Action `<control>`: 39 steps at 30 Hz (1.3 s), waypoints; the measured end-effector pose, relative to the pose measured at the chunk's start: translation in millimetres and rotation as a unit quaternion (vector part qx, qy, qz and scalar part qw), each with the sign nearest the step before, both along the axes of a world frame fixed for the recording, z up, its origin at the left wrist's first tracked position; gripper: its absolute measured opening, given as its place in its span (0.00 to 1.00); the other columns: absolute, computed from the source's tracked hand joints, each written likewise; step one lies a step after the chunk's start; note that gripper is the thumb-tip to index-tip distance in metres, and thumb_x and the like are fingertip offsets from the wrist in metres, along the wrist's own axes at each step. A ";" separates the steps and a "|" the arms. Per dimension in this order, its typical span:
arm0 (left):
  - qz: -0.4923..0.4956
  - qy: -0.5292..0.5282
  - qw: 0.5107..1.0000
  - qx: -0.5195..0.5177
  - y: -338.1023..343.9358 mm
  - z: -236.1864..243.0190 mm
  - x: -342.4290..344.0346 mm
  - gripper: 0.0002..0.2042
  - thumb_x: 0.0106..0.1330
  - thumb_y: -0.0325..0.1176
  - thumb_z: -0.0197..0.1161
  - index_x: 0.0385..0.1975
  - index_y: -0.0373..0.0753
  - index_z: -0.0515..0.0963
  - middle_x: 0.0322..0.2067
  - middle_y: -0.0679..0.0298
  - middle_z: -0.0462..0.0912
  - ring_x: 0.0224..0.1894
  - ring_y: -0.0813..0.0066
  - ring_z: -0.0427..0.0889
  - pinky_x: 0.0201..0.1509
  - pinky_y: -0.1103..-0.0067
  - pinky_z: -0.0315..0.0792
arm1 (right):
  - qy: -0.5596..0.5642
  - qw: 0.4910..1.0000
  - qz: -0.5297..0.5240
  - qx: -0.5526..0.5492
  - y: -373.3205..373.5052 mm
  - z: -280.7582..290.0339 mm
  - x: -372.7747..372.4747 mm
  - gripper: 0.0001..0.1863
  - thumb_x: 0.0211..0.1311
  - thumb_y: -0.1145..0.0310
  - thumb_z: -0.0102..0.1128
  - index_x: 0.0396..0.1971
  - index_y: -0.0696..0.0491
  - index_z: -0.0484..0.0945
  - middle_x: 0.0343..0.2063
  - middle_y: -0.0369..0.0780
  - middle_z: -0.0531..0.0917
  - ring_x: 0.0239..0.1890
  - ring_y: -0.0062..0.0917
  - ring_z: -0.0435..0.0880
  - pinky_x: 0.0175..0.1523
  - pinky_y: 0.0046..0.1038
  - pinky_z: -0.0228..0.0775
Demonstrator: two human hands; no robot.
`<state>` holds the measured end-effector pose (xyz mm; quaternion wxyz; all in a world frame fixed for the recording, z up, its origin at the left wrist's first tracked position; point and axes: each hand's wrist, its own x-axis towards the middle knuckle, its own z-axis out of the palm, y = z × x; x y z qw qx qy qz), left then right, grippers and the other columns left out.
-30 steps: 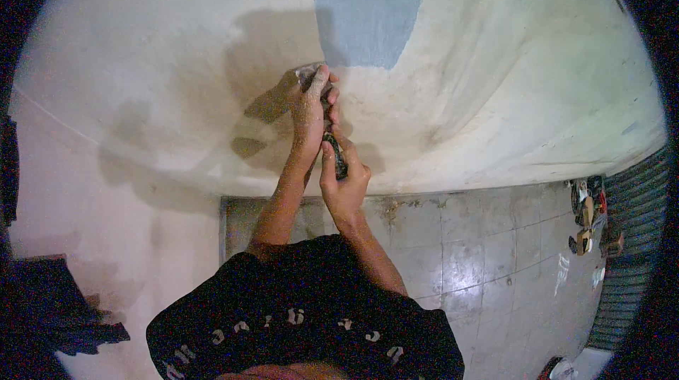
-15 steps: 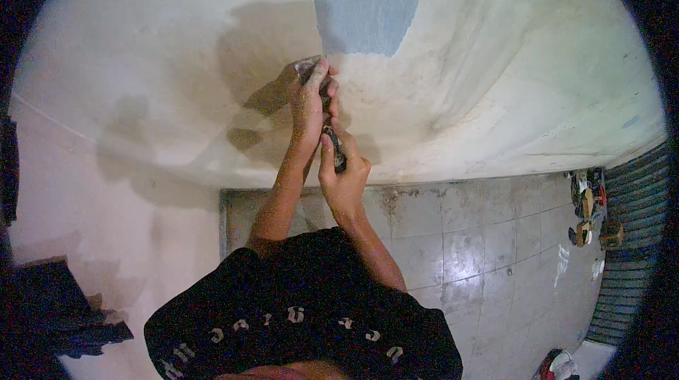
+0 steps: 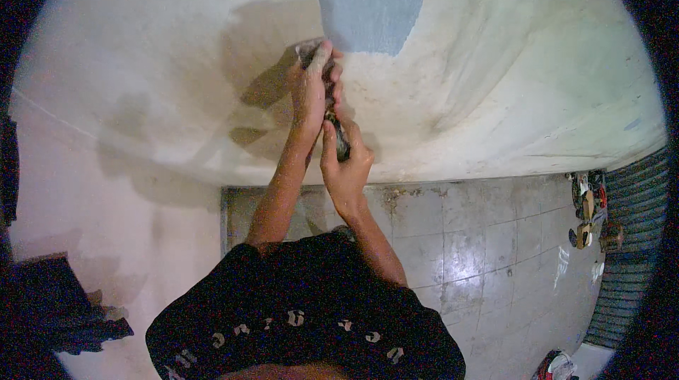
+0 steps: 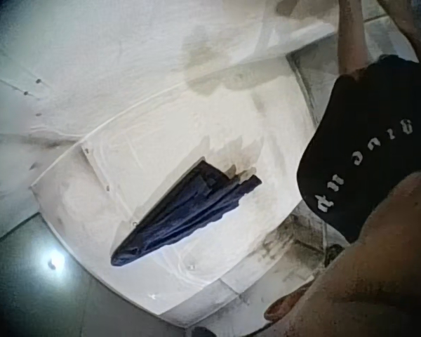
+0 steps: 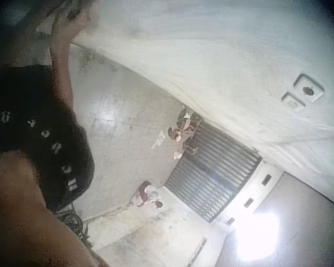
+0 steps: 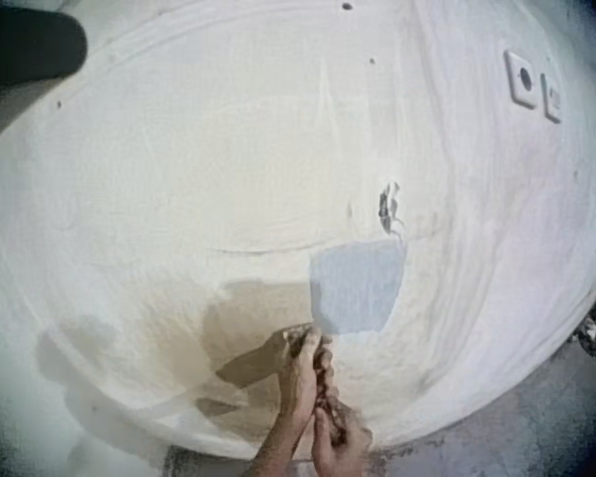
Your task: Scrape and patch a damaged area on a wall using a putty knife.
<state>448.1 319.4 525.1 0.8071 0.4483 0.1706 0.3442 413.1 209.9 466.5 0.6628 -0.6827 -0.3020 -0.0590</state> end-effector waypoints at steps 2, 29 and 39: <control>-0.001 0.022 0.999 0.026 -1.3 5.8 -1.5 0.14 0.67 0.45 0.57 0.29 0.40 0.73 0.13 0.71 0.67 0.09 0.81 0.65 0.11 0.83 0.58 | 0.055 0.998 0.009 -0.021 -1.4 15.5 -0.4 0.17 0.66 0.72 0.56 0.52 0.63 0.73 0.41 0.46 0.83 0.39 0.18 0.79 0.44 0.21 0.71; 0.026 -0.025 0.999 0.023 -4.8 22.3 2.1 0.14 0.67 0.42 0.59 0.25 0.39 0.72 0.12 0.70 0.68 0.07 0.82 0.65 0.07 0.83 0.56 | -0.012 0.999 0.028 0.021 3.9 24.0 18.6 0.15 0.66 0.72 0.56 0.50 0.64 0.74 0.32 0.43 0.84 0.29 0.11 0.74 0.29 0.16 0.64; -0.004 0.024 0.999 -0.044 -3.7 -11.5 -4.7 0.14 0.69 0.42 0.56 0.28 0.38 0.73 0.13 0.71 0.68 0.08 0.82 0.66 0.08 0.83 0.58 | 0.069 0.995 0.031 -0.062 -8.5 14.2 -0.7 0.16 0.66 0.73 0.56 0.51 0.62 0.74 0.39 0.46 0.84 0.33 0.15 0.77 0.37 0.19 0.70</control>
